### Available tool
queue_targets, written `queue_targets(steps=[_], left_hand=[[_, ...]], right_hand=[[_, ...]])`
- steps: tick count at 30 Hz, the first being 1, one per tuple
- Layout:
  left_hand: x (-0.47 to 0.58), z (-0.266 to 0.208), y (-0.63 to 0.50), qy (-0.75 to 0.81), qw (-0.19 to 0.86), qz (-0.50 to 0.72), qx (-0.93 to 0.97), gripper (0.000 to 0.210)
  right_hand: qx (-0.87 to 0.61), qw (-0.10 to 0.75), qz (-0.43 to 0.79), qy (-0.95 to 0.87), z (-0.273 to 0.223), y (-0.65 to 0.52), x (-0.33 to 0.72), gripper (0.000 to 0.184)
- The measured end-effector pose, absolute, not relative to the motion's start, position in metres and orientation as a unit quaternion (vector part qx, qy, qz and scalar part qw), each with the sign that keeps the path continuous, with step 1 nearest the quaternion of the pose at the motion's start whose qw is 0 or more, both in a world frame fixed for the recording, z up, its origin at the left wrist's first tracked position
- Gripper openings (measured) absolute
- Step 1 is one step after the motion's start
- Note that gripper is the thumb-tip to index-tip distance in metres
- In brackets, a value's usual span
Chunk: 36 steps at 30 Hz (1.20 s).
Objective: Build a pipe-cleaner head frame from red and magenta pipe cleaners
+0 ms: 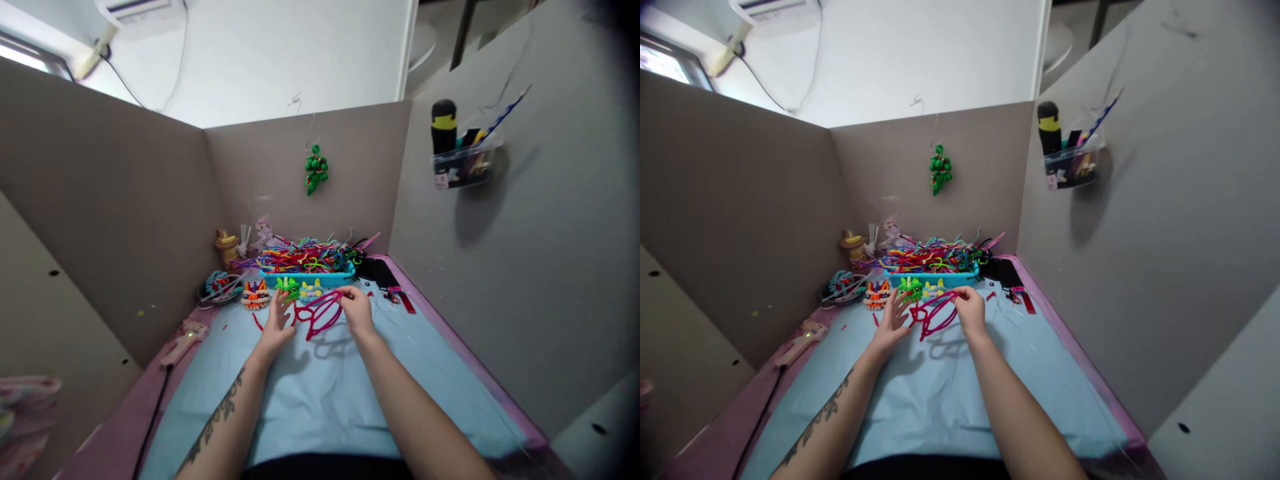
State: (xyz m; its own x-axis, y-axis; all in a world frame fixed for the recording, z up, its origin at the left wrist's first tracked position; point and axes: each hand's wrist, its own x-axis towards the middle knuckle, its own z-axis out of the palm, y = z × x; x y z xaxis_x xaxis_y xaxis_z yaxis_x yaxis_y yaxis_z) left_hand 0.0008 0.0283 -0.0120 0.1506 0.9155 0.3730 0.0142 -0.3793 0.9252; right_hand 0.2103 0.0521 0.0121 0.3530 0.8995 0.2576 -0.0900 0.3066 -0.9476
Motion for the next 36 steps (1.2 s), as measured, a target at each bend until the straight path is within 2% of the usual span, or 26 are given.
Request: queue_targets(steps=[5, 8, 11, 14, 16, 19, 22, 26, 29, 31, 34, 36], left_hand=[[0.003, -0.004, 0.023, 0.401, 0.473, 0.530, 0.578, 0.054], [0.008, -0.003, 0.019, 0.425, 0.445, 0.516, 0.596, 0.038], [0.012, -0.004, 0.017, 0.438, 0.397, 0.523, 0.614, 0.030], [0.015, -0.004, 0.018, 0.470, 0.345, 0.543, 0.604, 0.027], [0.014, -0.003, 0.018, 0.495, 0.311, 0.567, 0.580, 0.028], [0.012, -0.002, 0.018, 0.519, 0.257, 0.601, 0.550, 0.025], [0.010, -0.003, 0.017, 0.535, 0.178, 0.611, 0.555, 0.022], [0.015, -0.002, 0.012, 0.521, 0.121, 0.597, 0.598, 0.020], [0.021, -0.001, 0.010, 0.486, 0.144, 0.591, 0.628, 0.017], [0.026, -0.002, 0.011, 0.463, 0.193, 0.613, 0.610, 0.017], [0.031, -0.008, 0.016, 0.458, 0.274, 0.630, 0.564, 0.040], [0.033, -0.012, 0.019, 0.473, 0.293, 0.606, 0.568, 0.039]], right_hand=[[-0.451, 0.678, 0.427, -0.392, 0.006, 0.058, 0.207, 0.013], [-0.459, 0.670, 0.443, -0.380, 0.002, 0.060, 0.204, 0.011], [-0.471, 0.655, 0.450, -0.382, -0.002, 0.062, 0.201, 0.008], [-0.475, 0.635, 0.454, -0.406, -0.003, 0.062, 0.199, 0.008], [-0.479, 0.631, 0.444, -0.418, -0.002, 0.059, 0.198, 0.019], [-0.496, 0.655, 0.319, -0.472, 0.003, 0.050, 0.193, 0.034], [-0.474, 0.626, 0.199, -0.586, 0.005, 0.037, 0.182, 0.028], [-0.455, 0.575, 0.203, -0.648, 0.004, 0.027, 0.166, 0.033], [-0.461, 0.573, 0.204, -0.647, 0.003, 0.026, 0.161, 0.019], [-0.465, 0.588, 0.199, -0.631, 0.004, 0.027, 0.162, 0.018], [-0.469, 0.631, 0.210, -0.581, 0.007, 0.027, 0.165, 0.018], [-0.459, 0.654, 0.230, -0.556, 0.009, 0.027, 0.165, 0.018]])
